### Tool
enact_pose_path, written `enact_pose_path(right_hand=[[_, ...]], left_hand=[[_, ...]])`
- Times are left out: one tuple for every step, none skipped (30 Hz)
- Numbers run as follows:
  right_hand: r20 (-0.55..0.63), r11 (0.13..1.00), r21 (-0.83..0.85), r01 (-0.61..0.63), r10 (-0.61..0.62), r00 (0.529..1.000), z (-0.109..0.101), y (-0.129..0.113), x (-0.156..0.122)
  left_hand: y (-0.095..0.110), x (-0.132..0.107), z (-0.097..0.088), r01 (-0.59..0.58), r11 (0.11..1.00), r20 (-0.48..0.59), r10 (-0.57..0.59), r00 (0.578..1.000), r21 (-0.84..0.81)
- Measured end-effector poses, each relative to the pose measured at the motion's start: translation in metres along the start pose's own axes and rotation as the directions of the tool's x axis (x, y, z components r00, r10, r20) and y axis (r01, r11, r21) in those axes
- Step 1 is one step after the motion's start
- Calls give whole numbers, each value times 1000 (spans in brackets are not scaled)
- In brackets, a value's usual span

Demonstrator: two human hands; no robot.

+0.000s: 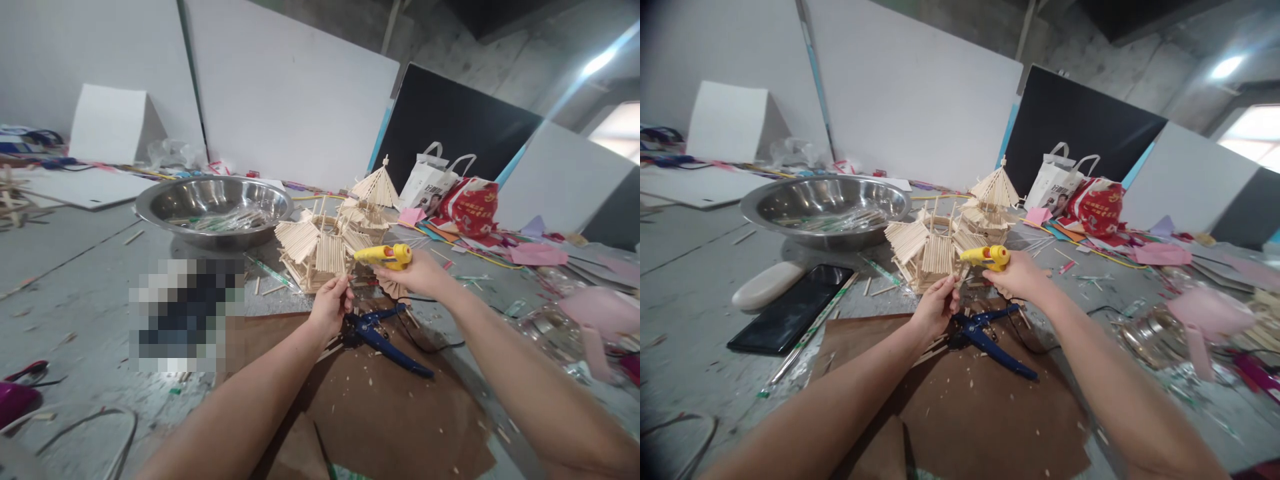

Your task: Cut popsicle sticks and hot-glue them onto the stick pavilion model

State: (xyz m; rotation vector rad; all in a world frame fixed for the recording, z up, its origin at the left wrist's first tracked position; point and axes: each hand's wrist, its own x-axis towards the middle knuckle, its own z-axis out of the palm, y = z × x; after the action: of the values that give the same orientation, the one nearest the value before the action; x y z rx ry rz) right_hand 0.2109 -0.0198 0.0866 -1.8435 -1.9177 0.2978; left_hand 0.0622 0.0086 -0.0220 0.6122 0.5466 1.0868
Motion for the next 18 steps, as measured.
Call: enact_pose_path(right_hand=[[2, 1000, -5, -6, 6, 1000, 2, 1, -1], [2, 1000, -13, -4, 4, 1000, 4, 3, -1], [0, 1000, -21, 4, -4, 1000, 6, 4, -1], [-3, 1000, -29, 13, -13, 1000, 7, 4, -1], [-5, 999, -38, 22, -22, 1000, 8, 5, 0], [-6, 998, -50, 27, -27, 1000, 9, 5, 0], [-6, 998, -62, 25, -25, 1000, 9, 4, 0], [-4, 997, -74, 17, -17, 1000, 9, 4, 0], [0, 997, -82, 7, -7, 1000, 9, 3, 0], [2, 996, -89, -4, 4, 1000, 9, 2, 0], [2, 996, -94, -14, 14, 1000, 9, 2, 0], [1, 995, -95, -19, 19, 1000, 9, 2, 0], [-1, 995, -96, -19, 19, 1000, 10, 2, 0], [-6, 995, -98, -17, 16, 1000, 10, 2, 0], [-11, 995, -101, -12, 11, 1000, 11, 2, 0], [-16, 995, -101, -7, 5, 1000, 12, 3, 0], [-21, 995, -98, -2, 0, 1000, 13, 4, 0], [-29, 996, -95, 2, -4, 1000, 14, 4, 0]], left_hand=[[0, 0, 0, 0, 1000, 1, 0, 1000, 2], [0, 0, 0, 0, 1000, 3, 0, 1000, 5], [0, 0, 0, 1, 1000, 5, -1, 1000, 7], [0, 0, 0, 3, 1000, 6, -3, 1000, 11], [0, 0, 0, 4, 1000, 7, -5, 1000, 15], [0, 0, 0, 5, 1000, 7, -6, 1000, 19], [0, 1, 0, 7, 1000, 6, -7, 1000, 24], [0, 1, -1, 7, 1000, 5, -7, 1000, 27], [-1, 2, -1, 8, 1000, 5, -8, 1000, 29], [-1, 2, -1, 10, 1000, 5, -10, 1000, 29], [-1, 2, -1, 12, 1000, 7, -12, 1000, 28], [-1, 3, -1, 13, 1000, 7, -13, 1000, 28], [-1, 3, -2, 13, 999, 5, -13, 1000, 29], [-1, 3, -2, 12, 999, 2, -12, 1000, 30], [-1, 2, -1, 10, 999, 0, -10, 1000, 32], [-1, 2, -1, 8, 999, -4, -8, 1000, 34], [-1, 2, -1, 5, 999, -6, -5, 1000, 36], [-1, 2, -1, 3, 999, -7, -3, 1000, 38]])
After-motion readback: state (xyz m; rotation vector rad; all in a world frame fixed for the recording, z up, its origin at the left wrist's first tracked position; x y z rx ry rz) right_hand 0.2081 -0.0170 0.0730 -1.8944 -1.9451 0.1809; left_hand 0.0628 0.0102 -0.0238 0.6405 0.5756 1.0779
